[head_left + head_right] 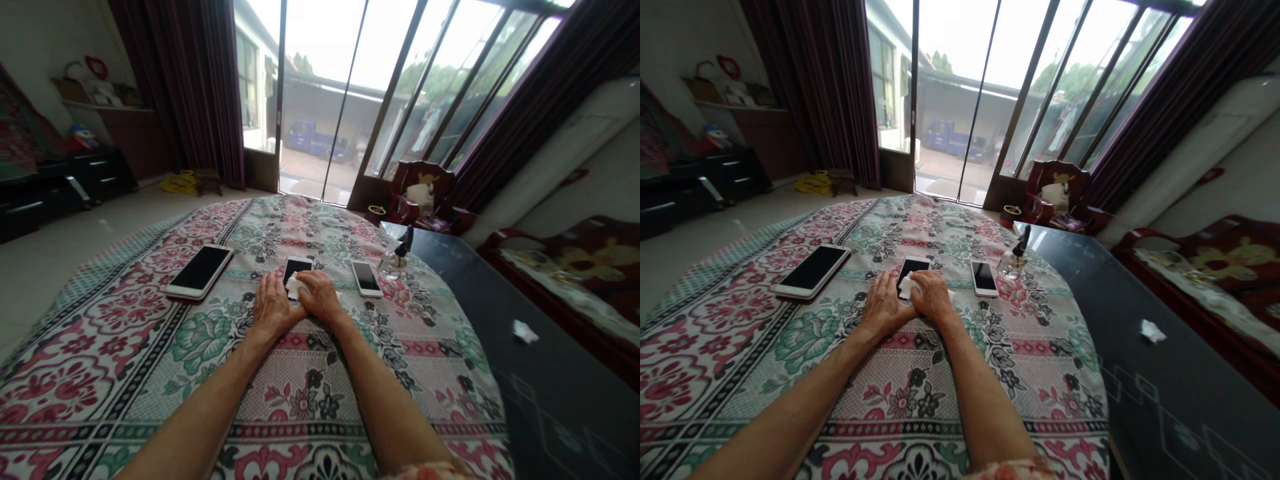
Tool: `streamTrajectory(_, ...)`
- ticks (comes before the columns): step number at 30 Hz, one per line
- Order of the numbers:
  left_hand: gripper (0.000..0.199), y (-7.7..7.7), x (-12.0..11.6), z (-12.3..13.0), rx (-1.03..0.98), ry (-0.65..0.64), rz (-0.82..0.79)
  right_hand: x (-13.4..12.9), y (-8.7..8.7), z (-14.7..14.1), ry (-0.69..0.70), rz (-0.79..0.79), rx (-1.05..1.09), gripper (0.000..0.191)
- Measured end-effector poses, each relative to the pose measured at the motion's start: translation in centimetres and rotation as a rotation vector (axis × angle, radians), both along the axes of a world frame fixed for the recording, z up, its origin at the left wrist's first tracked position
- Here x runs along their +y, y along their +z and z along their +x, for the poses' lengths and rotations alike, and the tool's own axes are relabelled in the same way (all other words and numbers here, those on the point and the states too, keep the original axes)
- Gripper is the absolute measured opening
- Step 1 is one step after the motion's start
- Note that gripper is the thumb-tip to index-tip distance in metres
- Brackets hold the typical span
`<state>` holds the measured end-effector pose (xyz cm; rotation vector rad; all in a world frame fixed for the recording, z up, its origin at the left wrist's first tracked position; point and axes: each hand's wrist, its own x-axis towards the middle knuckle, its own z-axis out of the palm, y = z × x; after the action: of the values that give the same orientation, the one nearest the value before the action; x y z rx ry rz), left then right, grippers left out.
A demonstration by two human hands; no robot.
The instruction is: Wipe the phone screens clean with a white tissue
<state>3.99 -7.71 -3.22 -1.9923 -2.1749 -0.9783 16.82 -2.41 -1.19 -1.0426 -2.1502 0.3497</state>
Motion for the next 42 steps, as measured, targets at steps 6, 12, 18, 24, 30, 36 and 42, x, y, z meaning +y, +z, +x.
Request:
streamTrajectory(6,0.074,-0.6,0.0,-0.1,0.012,-0.019,0.010,-0.9,0.3,0.0,0.094,0.013,-0.008,0.020)
streamTrajectory(12,0.085,-0.2,-0.3,-0.1,-0.001,-0.026,0.014,0.9,0.0,-0.6,0.038,0.047,-0.082,0.015)
streamTrajectory(18,0.100,0.3,-0.4,-0.1,-0.021,-0.027,-0.034,5.0,0.8,-1.4,-0.041,0.017,-0.192,0.014)
streamTrajectory(24,0.095,0.7,-0.5,-0.1,-0.059,-0.034,-0.051,7.5,1.6,-2.3,-0.146,-0.043,-0.293,0.016)
streamTrajectory(30,0.098,0.5,-0.4,0.0,-0.055,-0.030,-0.045,5.3,0.7,-2.1,-0.047,0.070,-0.277,0.021)
streamTrajectory(36,0.087,0.1,-0.4,-0.4,-0.008,-0.055,-0.025,0.6,0.8,-0.6,0.135,0.123,-0.284,0.025)
streamTrajectory(42,0.079,-0.5,-0.3,-1.3,0.041,-0.125,-0.026,-1.5,1.4,0.3,0.313,0.090,-0.300,0.027)
